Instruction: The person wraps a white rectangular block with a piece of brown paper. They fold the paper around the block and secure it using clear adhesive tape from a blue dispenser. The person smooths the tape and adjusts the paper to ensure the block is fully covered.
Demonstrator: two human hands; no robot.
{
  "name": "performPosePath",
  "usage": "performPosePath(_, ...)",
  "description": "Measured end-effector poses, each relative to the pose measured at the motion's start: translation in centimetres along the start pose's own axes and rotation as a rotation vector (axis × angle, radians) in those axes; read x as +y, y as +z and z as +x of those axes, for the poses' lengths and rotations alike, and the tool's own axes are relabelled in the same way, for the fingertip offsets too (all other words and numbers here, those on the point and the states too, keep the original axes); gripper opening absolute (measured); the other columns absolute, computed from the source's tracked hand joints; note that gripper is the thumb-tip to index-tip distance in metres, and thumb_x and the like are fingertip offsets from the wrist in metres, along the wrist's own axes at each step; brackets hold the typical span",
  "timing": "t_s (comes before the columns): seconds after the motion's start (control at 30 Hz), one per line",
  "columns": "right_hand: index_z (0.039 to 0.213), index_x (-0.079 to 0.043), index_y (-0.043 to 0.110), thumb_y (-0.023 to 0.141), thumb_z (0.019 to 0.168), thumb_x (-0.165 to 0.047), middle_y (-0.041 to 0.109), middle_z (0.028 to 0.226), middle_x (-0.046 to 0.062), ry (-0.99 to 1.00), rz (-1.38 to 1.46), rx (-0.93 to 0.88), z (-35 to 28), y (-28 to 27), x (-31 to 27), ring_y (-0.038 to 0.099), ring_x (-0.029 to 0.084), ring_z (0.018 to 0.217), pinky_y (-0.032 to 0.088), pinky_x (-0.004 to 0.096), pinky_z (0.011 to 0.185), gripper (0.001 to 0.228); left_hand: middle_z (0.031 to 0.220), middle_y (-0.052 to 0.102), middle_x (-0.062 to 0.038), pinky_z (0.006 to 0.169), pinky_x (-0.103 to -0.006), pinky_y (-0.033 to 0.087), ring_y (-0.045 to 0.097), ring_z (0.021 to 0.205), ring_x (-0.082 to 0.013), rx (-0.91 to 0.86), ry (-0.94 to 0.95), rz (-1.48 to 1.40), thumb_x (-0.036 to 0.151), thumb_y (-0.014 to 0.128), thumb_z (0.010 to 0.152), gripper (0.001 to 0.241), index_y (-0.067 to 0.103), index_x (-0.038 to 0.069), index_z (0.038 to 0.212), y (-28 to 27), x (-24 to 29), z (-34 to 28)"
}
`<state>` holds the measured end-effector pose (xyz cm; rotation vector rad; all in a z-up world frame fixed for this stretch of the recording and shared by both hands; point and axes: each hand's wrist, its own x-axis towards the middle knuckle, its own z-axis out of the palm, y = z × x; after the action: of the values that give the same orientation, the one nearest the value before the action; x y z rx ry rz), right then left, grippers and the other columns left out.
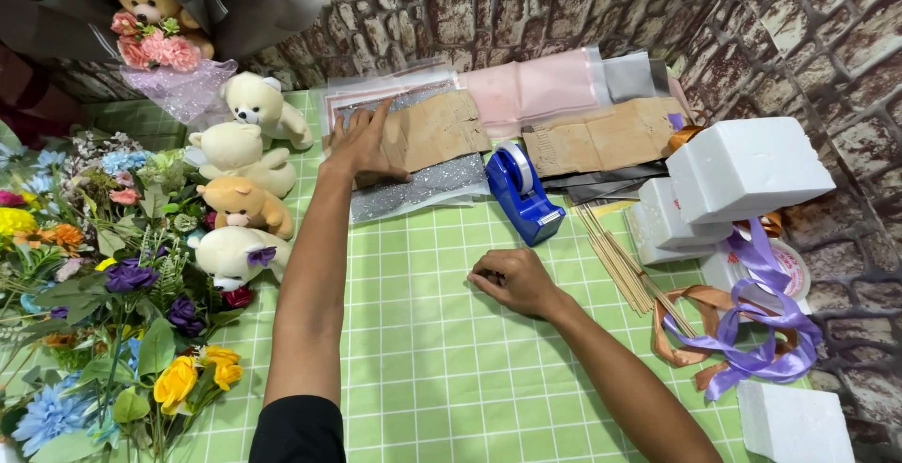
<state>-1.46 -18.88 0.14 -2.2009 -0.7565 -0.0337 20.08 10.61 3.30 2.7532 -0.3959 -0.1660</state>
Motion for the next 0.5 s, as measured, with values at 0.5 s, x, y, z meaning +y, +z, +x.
performPosePath(0.5,0.086,-0.014,0.074,0.072,0.092,-0.018,0.068,0.062,0.005,-0.007,-0.015,-0.006,0.3,-0.2,-0.4,0.068,0.023,0.058,0.055,0.033,0.056,0.007,0.129,0.037,-0.011,0.098,-0.0517,0.044,0.051,0.122,-0.0425,0.356,0.251,-0.014,0.060,0.088,0.042,0.110,0.049,0.020,0.137,-3.2,0.8,-1.5)
